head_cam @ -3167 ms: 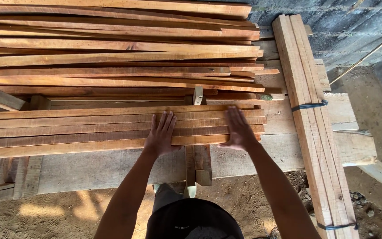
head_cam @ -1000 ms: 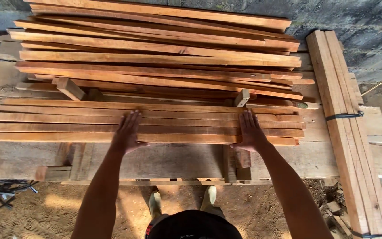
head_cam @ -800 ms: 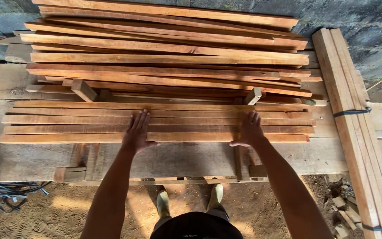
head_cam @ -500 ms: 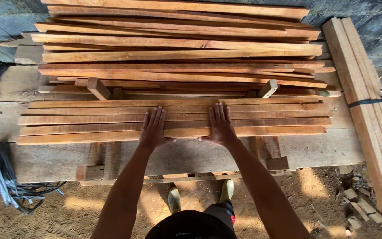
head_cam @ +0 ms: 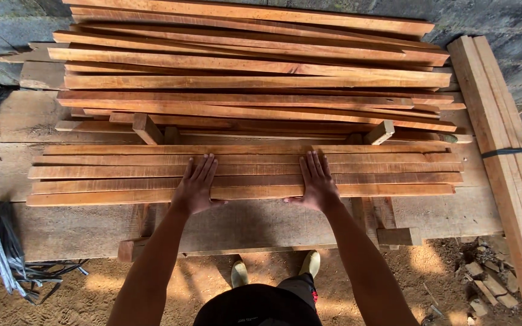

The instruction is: Organizing thin wooden planks and tying them into a bundle with a rubber strap.

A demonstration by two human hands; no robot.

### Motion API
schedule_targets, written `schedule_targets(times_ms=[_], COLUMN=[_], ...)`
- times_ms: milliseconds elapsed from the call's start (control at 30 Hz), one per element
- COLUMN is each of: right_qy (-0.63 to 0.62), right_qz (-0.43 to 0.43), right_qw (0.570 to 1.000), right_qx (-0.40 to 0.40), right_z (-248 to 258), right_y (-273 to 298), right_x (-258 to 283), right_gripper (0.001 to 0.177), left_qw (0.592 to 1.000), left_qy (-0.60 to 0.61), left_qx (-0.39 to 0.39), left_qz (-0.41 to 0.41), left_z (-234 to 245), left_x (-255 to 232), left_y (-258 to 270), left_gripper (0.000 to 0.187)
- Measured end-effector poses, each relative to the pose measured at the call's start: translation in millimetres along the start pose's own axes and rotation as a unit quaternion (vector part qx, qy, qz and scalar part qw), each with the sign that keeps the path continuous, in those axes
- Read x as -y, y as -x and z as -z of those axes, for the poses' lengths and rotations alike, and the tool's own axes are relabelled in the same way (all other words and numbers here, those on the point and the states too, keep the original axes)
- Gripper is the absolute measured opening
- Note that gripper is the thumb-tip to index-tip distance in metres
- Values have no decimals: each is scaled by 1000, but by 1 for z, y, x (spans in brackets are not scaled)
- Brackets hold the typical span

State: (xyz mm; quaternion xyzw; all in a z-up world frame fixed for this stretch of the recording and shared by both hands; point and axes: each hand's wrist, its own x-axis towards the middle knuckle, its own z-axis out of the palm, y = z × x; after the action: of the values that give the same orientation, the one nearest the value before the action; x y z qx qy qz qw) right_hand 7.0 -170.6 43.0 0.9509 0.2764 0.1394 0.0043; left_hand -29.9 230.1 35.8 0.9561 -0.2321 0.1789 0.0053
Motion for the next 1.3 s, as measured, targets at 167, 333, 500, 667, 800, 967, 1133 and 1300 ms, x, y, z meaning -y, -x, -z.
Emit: schedule_targets(times_ms=[167,333,500,667,800,967,1133,1300], right_qy=[3,-2,-1,-10,-13,-3,-5,-2], right_qz=[1,1,-18,-34,-29,-11,-5,-6], right_qw=[1000,1000,1000,998,998,1000,999,999], right_qx=[-10,-28,-6,49,52,18,-33,-44], right_z=[6,5,7,10,15,21,31,32], right_y=[-4,-2,1,1,-2,-5,-3,-5], right_x=[2,4,6,8,7,11,13,13], right_gripper=[138,139,139,138,139,140,141,138], left_qw=[1000,1000,995,985,975,976,978,979], left_qy=[-6,5,46,38,39,32,17,11], left_qx=[-19,2,81,153,200,181,166,160], left_qz=[-19,-9,36,68,94,114,125,125], left_z=[-4,0,3,14,16,2,-13,-10], left_x=[2,2,-3,-6,-9,-8,-16,-17], left_y=[-1,0,0,-4,-8,-4,1,1], left_gripper=[130,129,130,133,135,139,143,145])
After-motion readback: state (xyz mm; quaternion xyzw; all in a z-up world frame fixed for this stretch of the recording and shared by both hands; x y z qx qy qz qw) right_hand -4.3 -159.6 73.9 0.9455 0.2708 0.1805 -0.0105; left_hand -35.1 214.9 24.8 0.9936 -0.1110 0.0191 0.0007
